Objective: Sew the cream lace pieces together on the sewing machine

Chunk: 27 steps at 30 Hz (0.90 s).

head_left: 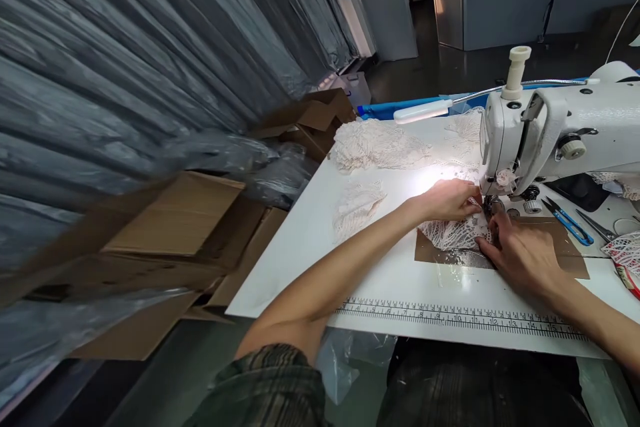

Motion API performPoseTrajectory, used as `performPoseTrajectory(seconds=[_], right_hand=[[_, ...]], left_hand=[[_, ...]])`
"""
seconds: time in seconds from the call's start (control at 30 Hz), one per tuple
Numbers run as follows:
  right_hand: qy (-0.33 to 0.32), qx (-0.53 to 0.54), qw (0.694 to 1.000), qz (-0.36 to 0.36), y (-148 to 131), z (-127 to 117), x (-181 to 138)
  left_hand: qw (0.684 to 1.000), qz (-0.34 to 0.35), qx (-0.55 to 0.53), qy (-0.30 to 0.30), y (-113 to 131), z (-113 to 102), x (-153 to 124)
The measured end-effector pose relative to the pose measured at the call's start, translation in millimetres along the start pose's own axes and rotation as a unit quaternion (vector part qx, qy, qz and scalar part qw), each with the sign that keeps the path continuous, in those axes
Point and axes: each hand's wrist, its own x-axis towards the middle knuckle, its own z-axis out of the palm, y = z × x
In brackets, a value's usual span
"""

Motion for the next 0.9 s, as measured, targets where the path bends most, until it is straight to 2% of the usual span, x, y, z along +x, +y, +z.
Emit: performPoseTrajectory(seconds=[0.07,0.13,0.2,0.27,0.37,0.43,0.53,0.6,0.7,0.77,0.9], right_hand=[[0.062,-0.026,0.992,-0.104,8,6,-1],[0.095,-0.008,0.972,-0.215,16,12,-1],[0.104,0.021,0.959,-0.264,22,17,-1],[0.106,0.044,0.959,-0.26,24,21,-2],[0.103,0.054,0.965,-0.234,24,25,-4],[0.091,0.057,0.968,-0.228,24,26,-6],[0.073,0.095,0.969,-0.216,27,24,-6],[0.07,0.135,0.966,-0.209,30,23,-6],[0.075,0.177,0.959,-0.207,35,24,-4],[0.086,0.185,0.958,-0.204,37,27,-3],[0.092,0.2,0.956,-0.193,37,32,-3]], left_hand=[[0.998,0.005,0.05,0.035,1,2,3],[0.993,0.008,0.087,0.077,0,7,2],[0.989,0.011,0.114,0.096,-2,15,3],[0.984,0.023,0.136,0.109,-8,25,7],[0.976,0.08,0.147,0.141,-19,36,14],[0.967,0.109,0.128,0.193,-25,37,11],[0.945,0.147,0.073,0.283,-26,33,-8],[0.935,0.212,0.028,0.282,-22,33,-26],[0.93,0.294,0.011,0.219,-14,39,-48],[0.925,0.302,0.065,0.223,-9,47,-52],[0.917,0.269,0.154,0.251,-1,59,-45]])
